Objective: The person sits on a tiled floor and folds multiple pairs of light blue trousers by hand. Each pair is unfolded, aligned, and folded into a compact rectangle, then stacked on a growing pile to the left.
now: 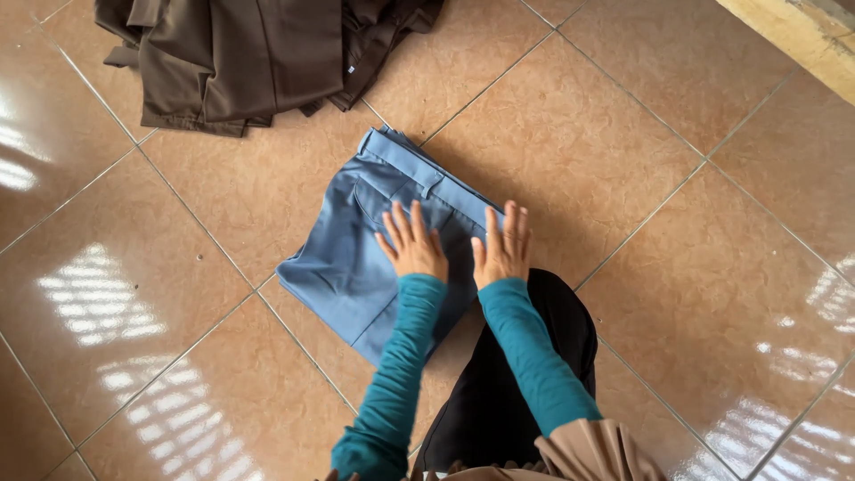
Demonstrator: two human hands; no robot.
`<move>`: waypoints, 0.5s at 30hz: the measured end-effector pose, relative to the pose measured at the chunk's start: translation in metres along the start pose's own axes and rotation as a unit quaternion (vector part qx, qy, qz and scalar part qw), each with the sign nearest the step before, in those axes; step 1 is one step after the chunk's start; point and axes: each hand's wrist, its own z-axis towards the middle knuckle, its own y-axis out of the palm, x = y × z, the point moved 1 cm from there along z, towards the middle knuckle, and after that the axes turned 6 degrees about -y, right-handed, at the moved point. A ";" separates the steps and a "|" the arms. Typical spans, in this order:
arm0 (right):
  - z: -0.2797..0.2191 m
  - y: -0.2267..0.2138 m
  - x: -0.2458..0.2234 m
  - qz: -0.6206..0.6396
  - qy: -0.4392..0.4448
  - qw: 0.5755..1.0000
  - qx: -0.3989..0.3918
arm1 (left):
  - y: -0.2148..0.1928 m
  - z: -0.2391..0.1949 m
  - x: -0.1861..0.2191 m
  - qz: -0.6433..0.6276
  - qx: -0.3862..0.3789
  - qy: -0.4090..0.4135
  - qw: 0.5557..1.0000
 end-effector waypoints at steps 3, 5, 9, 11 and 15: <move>0.003 0.037 0.014 -0.030 0.012 0.961 -0.273 | 0.023 -0.025 0.007 0.035 -0.070 -0.027 0.997; 0.000 0.043 0.015 -0.050 0.011 0.953 -0.300 | 0.027 -0.029 0.007 0.049 -0.072 -0.021 0.996; -0.007 0.051 0.013 -0.090 0.003 0.948 -0.304 | 0.034 -0.032 0.007 0.076 -0.065 -0.007 0.995; -0.009 0.051 0.011 -0.100 0.003 0.949 -0.298 | 0.042 -0.033 0.005 0.084 -0.060 -0.004 0.995; -0.009 0.056 0.012 -0.115 0.004 0.945 -0.305 | 0.048 -0.033 0.003 0.090 -0.044 0.001 0.995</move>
